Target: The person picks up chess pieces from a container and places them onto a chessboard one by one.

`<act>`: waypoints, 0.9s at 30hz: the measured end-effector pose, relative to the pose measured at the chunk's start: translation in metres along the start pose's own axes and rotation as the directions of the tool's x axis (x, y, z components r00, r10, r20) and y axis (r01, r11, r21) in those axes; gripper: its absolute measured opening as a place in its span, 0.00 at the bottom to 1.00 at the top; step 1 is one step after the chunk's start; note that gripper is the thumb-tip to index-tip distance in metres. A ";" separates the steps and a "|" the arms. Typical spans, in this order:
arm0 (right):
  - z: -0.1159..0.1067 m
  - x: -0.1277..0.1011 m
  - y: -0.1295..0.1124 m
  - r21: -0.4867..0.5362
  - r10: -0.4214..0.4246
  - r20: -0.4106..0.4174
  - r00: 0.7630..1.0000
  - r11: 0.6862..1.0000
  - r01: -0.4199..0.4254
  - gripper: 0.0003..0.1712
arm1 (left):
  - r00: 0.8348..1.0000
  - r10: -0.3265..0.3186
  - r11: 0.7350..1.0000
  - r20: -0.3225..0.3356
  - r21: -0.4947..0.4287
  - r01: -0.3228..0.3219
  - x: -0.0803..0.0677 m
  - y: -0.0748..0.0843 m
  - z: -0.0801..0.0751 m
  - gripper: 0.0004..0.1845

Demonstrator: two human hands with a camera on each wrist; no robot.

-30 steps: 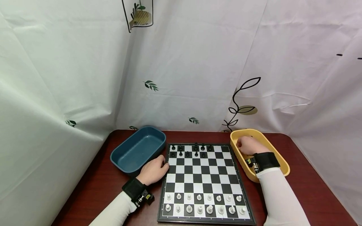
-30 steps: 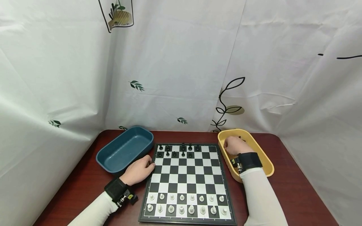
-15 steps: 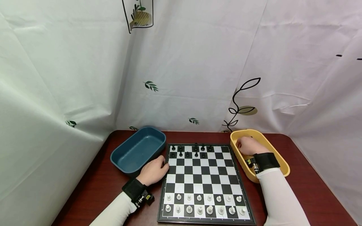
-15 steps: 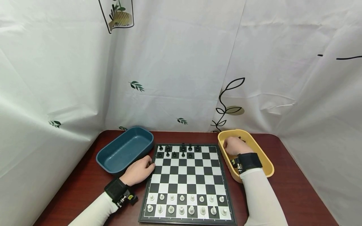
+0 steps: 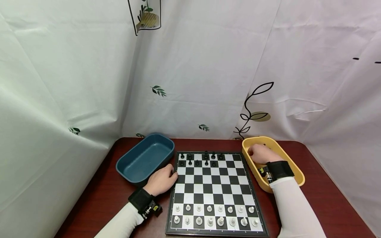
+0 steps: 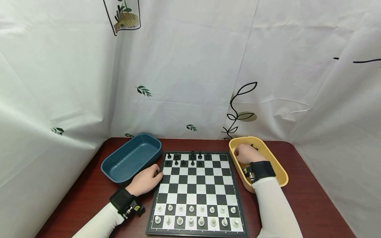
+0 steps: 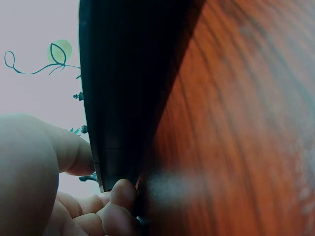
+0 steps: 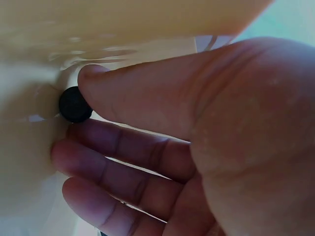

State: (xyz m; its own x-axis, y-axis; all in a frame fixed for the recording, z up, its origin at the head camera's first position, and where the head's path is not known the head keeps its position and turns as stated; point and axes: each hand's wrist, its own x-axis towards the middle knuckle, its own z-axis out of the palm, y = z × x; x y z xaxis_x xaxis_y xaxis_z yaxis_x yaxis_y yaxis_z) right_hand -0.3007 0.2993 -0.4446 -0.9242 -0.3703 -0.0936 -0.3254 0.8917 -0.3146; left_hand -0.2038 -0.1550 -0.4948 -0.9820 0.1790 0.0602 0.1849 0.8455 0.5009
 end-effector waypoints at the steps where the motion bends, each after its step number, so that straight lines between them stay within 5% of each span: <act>1: 0.001 0.001 0.001 0.002 0.008 0.000 1.000 1.000 -0.008 0.11 | 1.000 0.000 1.000 0.000 0.001 0.000 0.000 0.000 0.000 0.08; 10: 0.004 0.004 0.014 0.002 -0.032 0.010 0.999 0.999 0.032 0.13 | 1.000 0.000 1.000 -0.003 -0.005 0.000 0.000 0.001 -0.001 0.08; 16: 0.001 0.000 0.004 -0.016 0.032 0.038 0.999 0.999 -0.032 0.10 | 1.000 -0.003 1.000 -0.001 0.002 0.003 -0.001 0.001 -0.001 0.08; 27: -0.005 -0.003 -0.001 -0.030 0.001 -0.051 0.999 1.000 -0.003 0.11 | 1.000 -0.013 1.000 0.004 -0.006 0.013 -0.001 0.002 -0.001 0.09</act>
State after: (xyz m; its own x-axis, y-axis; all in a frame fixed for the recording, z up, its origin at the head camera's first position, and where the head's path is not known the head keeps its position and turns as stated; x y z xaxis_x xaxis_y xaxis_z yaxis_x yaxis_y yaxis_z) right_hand -0.2988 0.3007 -0.4393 -0.9336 -0.3554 -0.0461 -0.3285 0.9001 -0.2863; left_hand -0.2027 -0.1537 -0.4926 -0.9842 0.1698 0.0504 0.1717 0.8450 0.5064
